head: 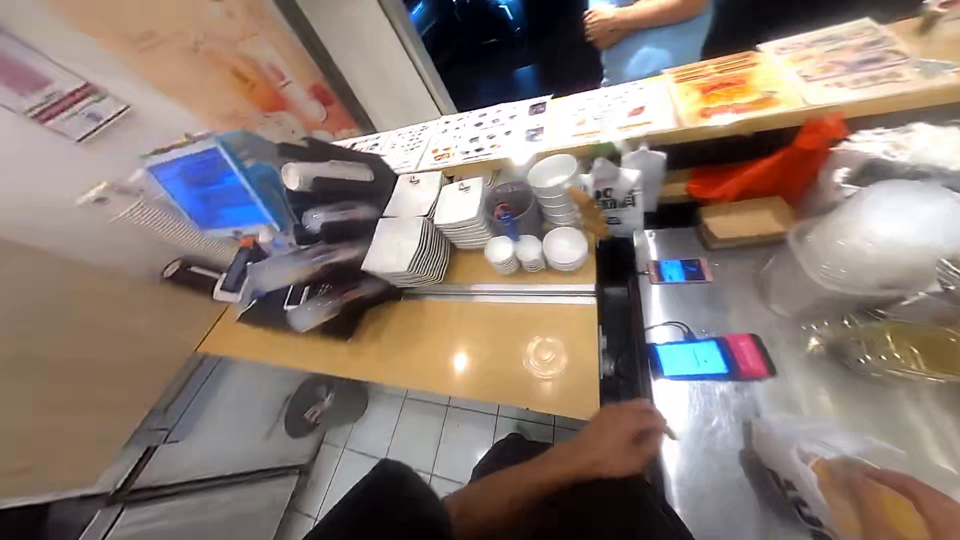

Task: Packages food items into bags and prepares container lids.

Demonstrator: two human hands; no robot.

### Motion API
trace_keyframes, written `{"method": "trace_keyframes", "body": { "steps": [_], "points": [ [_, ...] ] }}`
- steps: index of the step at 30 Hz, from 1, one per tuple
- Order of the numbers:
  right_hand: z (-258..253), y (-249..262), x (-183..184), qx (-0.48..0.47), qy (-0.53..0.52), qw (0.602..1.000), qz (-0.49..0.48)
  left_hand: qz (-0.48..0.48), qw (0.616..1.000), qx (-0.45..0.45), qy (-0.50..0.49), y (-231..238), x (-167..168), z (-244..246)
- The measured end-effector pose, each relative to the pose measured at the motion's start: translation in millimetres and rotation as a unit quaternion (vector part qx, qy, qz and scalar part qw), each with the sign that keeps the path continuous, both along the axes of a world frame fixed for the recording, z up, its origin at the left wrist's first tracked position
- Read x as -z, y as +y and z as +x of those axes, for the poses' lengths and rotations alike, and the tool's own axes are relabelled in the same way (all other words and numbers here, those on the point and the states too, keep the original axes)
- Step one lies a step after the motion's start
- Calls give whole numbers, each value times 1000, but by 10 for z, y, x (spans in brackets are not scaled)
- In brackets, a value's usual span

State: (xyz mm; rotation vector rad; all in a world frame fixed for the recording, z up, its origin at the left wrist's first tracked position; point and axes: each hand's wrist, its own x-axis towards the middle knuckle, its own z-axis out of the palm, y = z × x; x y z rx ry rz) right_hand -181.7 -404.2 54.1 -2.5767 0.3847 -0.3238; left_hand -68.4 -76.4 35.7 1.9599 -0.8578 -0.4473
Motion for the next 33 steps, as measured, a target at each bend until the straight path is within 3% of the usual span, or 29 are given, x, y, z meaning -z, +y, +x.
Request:
{"method": "trace_keyframes", "body": {
  "steps": [2, 4, 6, 10, 15, 18, 21, 24, 25, 28, 31, 33],
  "points": [
    [285, 770, -33, -68, -19, 997, 37, 42, 997, -63, 25, 776, 128, -78],
    [671, 1667, 158, -161, -13, 982, 95, 88, 986, -135, 38, 1474, 231, -101],
    [1046, 2481, 462, -222, 69, 965, 124, 101, 971, -212, 46, 2043, 261, -147],
    [1568, 3456, 883, -181, 185, 964, 64, 57, 947, -309, 72, 2710, 233, -274],
    [1687, 3786, 967, -110, 175, 977, 48, 26, 949, -303, 86, 3488, 411, -579],
    [1676, 3938, 895, -82, 171, 979, 71, -39, 932, -312, 180, 3890, 504, -677],
    [1614, 4357, 628, -98, 127, 973, 166, -138, 854, -328, 378, 4013, 238, -351],
    [1427, 4867, 366, -156, 93, 945, 271, -245, 769, -284, 517, 3976, -124, 132],
    [1369, 5012, 331, -171, 88, 940, 282, -246, 768, -254, 534, 3987, -176, 290],
    [1210, 5208, 366, -186, 100, 951, 228, -159, 833, -219, 483, 4001, -76, 519],
    [1236, 5013, 421, -165, 152, 955, 193, -122, 841, -289, 441, 4041, 236, 613],
    [1338, 4597, 373, -126, 160, 958, 202, -106, 839, -349, 405, 4139, 422, 696]
  ]
}}
